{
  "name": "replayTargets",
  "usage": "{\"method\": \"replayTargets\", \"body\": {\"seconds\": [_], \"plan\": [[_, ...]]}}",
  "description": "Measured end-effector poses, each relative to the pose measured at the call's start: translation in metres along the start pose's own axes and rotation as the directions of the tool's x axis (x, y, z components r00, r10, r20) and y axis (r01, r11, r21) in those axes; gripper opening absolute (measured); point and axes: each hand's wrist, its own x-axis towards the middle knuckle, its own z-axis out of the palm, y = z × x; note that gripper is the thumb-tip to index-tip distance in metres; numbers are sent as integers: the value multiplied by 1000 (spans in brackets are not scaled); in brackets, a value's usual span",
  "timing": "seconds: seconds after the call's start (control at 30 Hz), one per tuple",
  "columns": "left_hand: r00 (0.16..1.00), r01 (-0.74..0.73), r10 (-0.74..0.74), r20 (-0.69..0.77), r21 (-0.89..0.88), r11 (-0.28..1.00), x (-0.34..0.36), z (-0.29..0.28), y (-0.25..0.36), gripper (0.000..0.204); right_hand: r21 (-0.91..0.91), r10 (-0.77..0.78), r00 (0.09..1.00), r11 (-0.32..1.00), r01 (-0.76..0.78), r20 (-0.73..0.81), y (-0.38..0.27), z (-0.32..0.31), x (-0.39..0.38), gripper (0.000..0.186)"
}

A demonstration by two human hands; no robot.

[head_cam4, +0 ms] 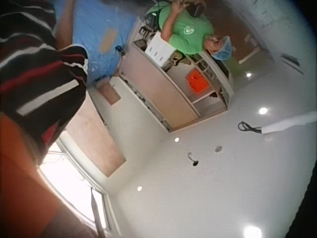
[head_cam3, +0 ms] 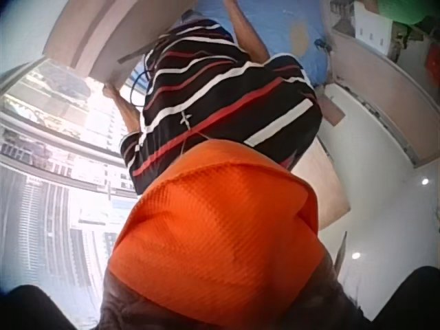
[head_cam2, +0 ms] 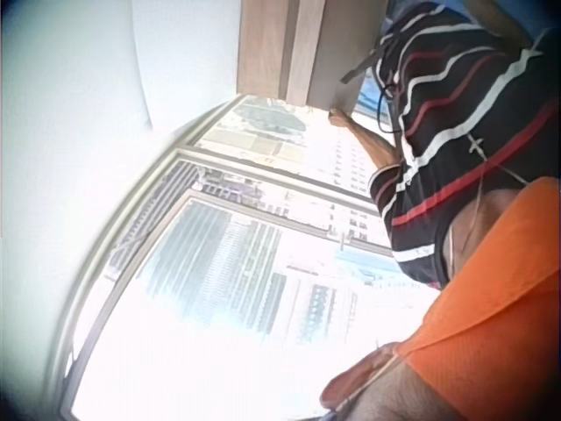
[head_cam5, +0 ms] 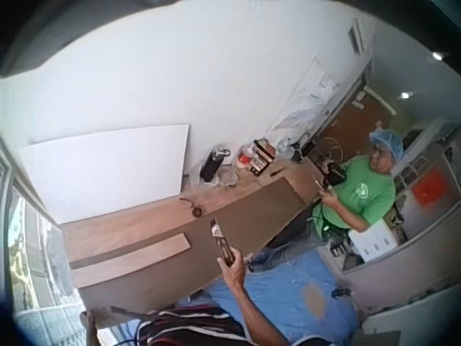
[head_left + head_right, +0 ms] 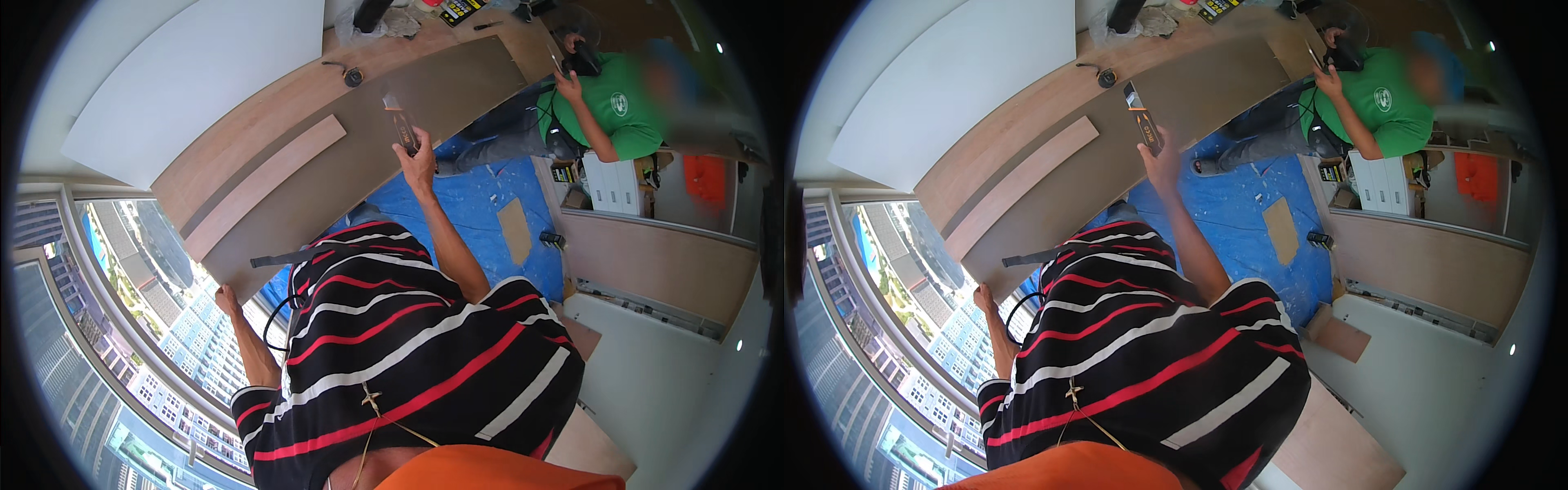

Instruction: The person measures and marks a large sheet of laminate on a workbench using a tape measure and pencil. They then use a utility knife to score and cut the laminate along the marked line, separating a strip from the main sheet.

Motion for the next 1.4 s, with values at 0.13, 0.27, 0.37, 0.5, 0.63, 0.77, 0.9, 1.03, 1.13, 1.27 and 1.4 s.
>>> {"method": "replayTargets", "body": {"seconds": [0.13,0.27,0.37,0.5,0.63,0.77,0.9,1.03,1.13,1.27,1.4], "plan": [[993,59,-21,114,-344,937,9,-6,-10,74,12,-6,1000,1000,6,12,-5,-2,0,52],[981,56,31,192,-432,900,4,-16,6,61,6,-27,1000,1000,27,11,-7,1,1,53],[988,131,-94,125,-333,934,-1,-23,21,44,-15,-35,999,999,35,5,-3,4,0,54],[929,370,-282,240,-573,731,-1,-26,36,31,-34,-19,1000,999,20,15,5,5,0,54],[910,405,-292,294,-481,778,6,-31,42,29,-47,-63,998,997,64,27,12,7,-2,54],[901,416,-280,331,-479,773,13,-30,38,34,-49,-68,996,996,71,62,15,9,-5,54],[942,309,-166,291,-564,766,18,-18,26,44,-43,-73,994,996,77,79,18,10,-8,54],[968,204,-71,241,-586,784,25,-8,15,39,-34,-77,994,996,80,71,20,11,-9,54],[969,195,-56,240,-605,772,29,-5,11,39,-68,-68,994,995,74,83,22,12,-9,54],[968,184,-41,246,-594,783,30,3,16,45,-57,-87,991,994,93,101,19,11,-8,53],[968,204,-92,235,-512,835,27,14,26,46,-30,-55,992,998,59,117,15,12,-8,54]]}}
